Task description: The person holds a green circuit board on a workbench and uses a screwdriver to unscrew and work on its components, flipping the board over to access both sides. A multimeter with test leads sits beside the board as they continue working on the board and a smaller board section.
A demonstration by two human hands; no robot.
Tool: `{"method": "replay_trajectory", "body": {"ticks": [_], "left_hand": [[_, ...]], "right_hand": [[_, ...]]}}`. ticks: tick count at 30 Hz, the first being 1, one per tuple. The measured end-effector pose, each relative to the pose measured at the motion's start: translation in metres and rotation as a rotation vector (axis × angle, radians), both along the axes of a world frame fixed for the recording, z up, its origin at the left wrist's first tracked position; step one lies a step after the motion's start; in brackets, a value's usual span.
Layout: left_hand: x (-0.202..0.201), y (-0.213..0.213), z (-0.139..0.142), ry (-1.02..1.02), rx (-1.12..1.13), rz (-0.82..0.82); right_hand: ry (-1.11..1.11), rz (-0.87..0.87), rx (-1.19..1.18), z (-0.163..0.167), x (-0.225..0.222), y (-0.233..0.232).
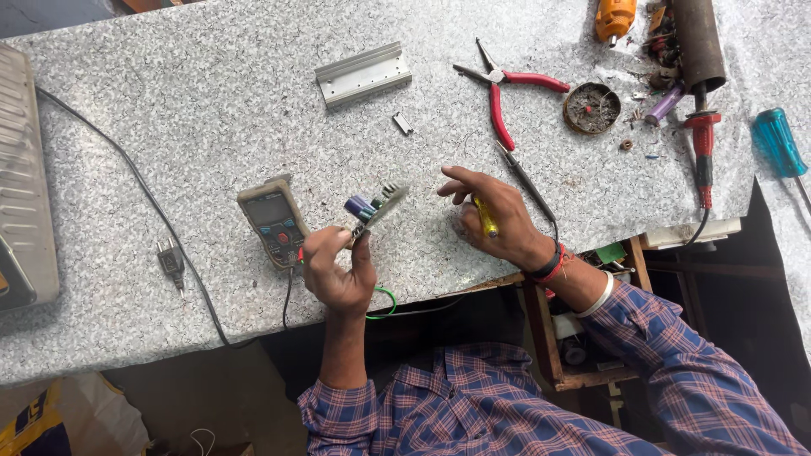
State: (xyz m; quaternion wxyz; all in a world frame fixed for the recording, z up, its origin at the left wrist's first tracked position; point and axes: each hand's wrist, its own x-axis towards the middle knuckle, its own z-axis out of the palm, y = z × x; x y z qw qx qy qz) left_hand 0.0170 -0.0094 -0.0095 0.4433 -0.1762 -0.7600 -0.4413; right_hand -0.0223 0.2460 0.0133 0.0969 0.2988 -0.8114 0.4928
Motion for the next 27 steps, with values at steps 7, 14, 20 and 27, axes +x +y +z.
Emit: {"method": "replay_trajectory", "body": {"ticks": [7, 14, 20, 27], "left_hand": [[0.001, 0.005, 0.006, -0.221, -0.099, -0.018], [-0.003, 0.007, 0.011, -0.397, -0.052, -0.105], [-0.002, 0.009, 0.028, -0.41, -0.092, -0.149], [-0.005, 0.013, 0.03, -0.381, -0.334, -0.186]], "right_hand": [[-0.027, -0.006, 0.008, -0.005, 0.001, 0.001], [0.011, 0.045, 0.145, 0.004, -0.002, -0.004], [0.071, 0.113, 0.274, 0.012, -0.003, -0.008], [-0.001, 0.079, 0.319, 0.009, -0.003, -0.008]]}}
